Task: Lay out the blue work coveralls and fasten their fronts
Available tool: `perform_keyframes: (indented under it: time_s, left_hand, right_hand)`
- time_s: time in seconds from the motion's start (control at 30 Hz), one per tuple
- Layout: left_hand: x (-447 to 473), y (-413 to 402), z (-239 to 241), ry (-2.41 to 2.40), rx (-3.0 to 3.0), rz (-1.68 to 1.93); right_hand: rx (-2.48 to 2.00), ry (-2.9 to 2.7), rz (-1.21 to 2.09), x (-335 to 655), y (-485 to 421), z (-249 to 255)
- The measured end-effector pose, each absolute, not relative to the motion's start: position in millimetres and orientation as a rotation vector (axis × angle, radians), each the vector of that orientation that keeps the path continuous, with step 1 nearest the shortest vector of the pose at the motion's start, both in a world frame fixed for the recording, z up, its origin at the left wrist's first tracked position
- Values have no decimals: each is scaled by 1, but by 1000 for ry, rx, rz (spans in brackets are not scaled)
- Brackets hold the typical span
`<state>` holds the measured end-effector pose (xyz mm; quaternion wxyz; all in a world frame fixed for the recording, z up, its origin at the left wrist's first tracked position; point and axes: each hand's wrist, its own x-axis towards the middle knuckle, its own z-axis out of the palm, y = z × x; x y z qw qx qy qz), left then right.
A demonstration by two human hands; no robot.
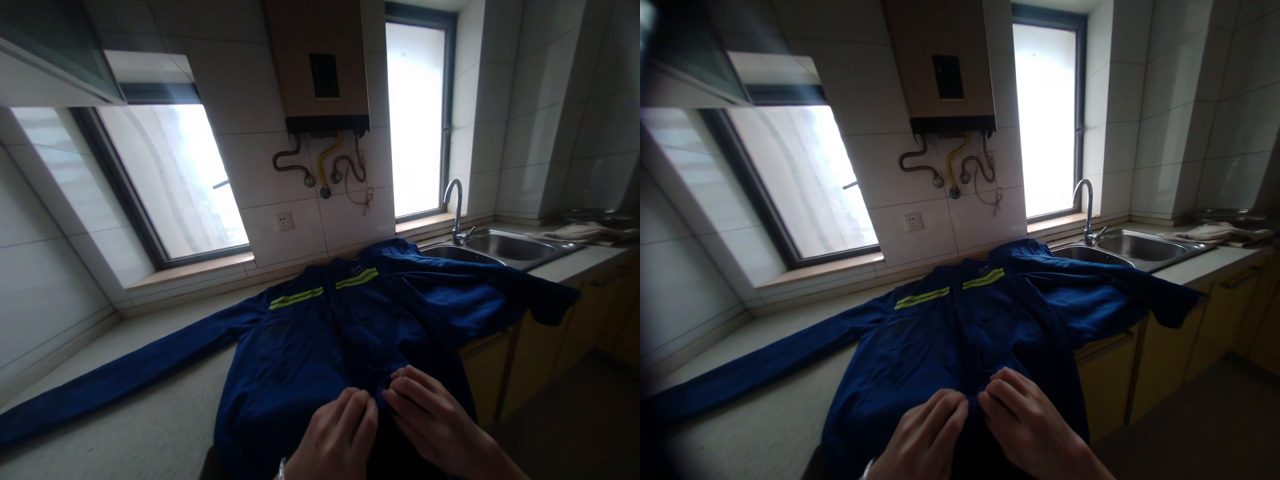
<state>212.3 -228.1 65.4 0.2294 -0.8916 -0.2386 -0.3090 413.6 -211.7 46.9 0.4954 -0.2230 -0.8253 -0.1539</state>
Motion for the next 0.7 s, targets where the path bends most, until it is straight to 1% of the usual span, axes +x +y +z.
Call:
perform_keyframes:
  time_s: [0.33, 0.47, 0.53, 0.63, 0.7]
  left_hand:
    - [216, -230, 64, -598, -2463, -943]
    - [222, -229, 62, -671, -2584, -1153]
    - [223, -227, 64, -907, -2787, -1296]
    - [222, -219, 66, -1646, -3017, -1406]
    - [222, -212, 66, -1968, -3052, -1443]
  right_hand:
    - [-555, -1984, -396, 419, -210, 39]
    - [-585, -1945, -401, 423, -208, 30]
    - [-586, -1926, -384, 425, -208, 25]
    - [-585, -1930, -345, 426, -208, 19]
    - [-583, -1947, -332, 424, -208, 16]
